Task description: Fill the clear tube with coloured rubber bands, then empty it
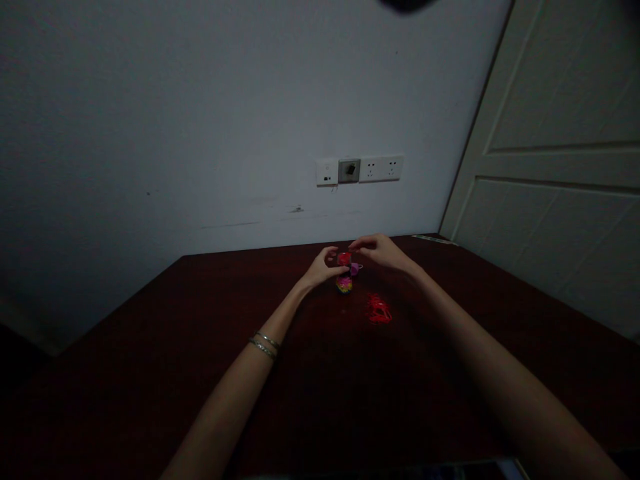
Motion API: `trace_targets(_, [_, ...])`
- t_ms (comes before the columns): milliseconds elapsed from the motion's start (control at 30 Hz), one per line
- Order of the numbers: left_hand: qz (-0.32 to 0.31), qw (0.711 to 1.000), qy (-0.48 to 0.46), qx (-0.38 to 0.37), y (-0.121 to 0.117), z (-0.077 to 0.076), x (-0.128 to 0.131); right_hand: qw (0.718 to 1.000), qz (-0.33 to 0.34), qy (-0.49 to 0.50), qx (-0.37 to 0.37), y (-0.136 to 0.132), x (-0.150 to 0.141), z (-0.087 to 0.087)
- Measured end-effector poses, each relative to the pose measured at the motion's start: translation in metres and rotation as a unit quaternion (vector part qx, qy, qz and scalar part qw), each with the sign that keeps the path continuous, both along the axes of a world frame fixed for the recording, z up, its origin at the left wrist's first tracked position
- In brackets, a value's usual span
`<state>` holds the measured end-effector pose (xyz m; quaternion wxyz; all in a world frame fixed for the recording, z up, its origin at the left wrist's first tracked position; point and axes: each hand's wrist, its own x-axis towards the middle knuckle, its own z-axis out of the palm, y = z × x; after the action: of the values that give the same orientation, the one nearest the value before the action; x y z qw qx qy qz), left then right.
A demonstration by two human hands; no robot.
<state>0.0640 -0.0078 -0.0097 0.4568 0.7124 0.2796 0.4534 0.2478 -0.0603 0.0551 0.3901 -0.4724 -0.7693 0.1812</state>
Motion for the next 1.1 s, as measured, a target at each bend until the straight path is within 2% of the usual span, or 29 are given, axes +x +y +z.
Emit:
trace_targets(133, [-0.049, 0.999, -0.012, -0.008, -0.010, -0.009, 0.008, 0.999, 0.028, -0.029, -0.017, -0.005, -0.001, 0.002])
trace_targets(300, [-0.039, 0.999, 0.028, 0.004, -0.014, -0.008, 0.010, 0.997, 0.034, -0.070, -0.022, -0.011, -0.006, 0.012])
trace_targets(533, [-0.020, 0.999, 0.035, -0.001, -0.017, -0.008, 0.012, 0.985, 0.039, -0.167, -0.019, -0.019, -0.015, 0.026])
trace_targets(700, [-0.011, 0.999, 0.040, 0.029, -0.015, -0.012, 0.014, 0.963, 0.065, -0.261, 0.003, -0.016, -0.025, 0.035])
trace_targets(867, [-0.009, 0.999, 0.031, 0.041, -0.015, -0.015, 0.015, 0.930, 0.104, -0.351, 0.041, -0.002, -0.032, 0.034])
trace_targets(1000, [0.023, 0.998, 0.056, 0.030, -0.016, -0.013, 0.016, 0.907, 0.084, -0.410, 0.044, 0.008, -0.041, 0.030])
trace_targets(1100, [0.034, 0.997, 0.073, 0.018, -0.017, -0.012, 0.016, 0.907, 0.050, -0.418, 0.007, 0.010, -0.050, 0.030])
